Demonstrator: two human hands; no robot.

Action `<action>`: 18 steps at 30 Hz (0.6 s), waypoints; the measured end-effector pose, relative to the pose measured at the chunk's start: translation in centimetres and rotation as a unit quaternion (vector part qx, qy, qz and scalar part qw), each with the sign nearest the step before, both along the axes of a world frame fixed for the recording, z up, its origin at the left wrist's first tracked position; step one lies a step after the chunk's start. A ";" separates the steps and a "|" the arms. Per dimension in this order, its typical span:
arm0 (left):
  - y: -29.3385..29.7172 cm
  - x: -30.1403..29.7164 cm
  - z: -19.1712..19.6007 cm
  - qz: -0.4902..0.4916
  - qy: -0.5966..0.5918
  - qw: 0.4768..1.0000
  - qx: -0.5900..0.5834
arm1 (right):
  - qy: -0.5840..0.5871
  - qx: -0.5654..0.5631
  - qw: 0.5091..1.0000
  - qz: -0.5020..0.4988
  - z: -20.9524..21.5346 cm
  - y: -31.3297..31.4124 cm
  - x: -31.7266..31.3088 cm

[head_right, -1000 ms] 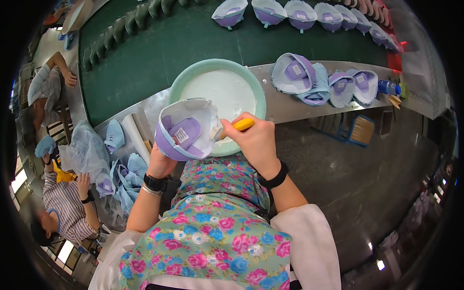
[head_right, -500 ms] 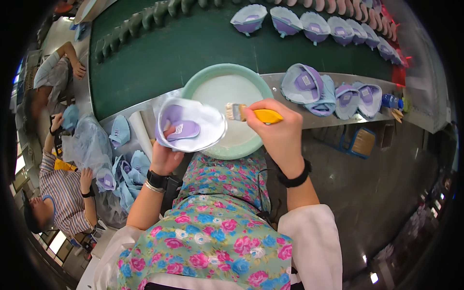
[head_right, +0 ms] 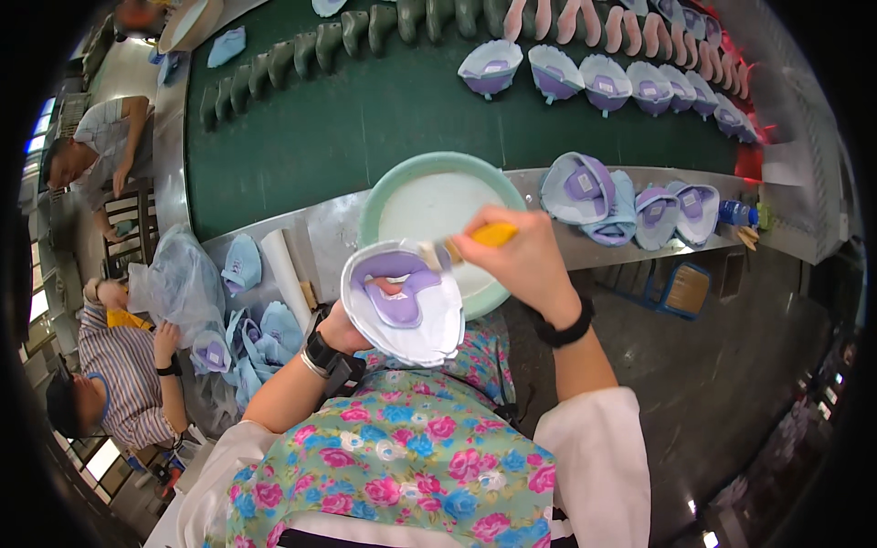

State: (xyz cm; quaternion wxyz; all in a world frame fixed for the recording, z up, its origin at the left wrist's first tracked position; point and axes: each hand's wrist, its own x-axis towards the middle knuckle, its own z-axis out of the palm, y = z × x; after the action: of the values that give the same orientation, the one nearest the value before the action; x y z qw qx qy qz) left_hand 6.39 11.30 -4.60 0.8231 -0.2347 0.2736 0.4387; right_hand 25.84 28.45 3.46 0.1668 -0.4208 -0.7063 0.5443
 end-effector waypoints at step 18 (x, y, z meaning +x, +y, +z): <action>29.4 -8.0 -20.0 0.104 0.385 0.902 0.163 | -0.044 -0.195 0.927 -0.316 -2.4 1.8 5.0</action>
State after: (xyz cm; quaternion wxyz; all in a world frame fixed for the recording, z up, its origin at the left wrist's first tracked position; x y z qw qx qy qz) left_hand -1.63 40.69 -24.60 0.6303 0.0629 0.4675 0.6166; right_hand 30.81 30.29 1.09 0.2137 -0.6702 -0.4228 0.5713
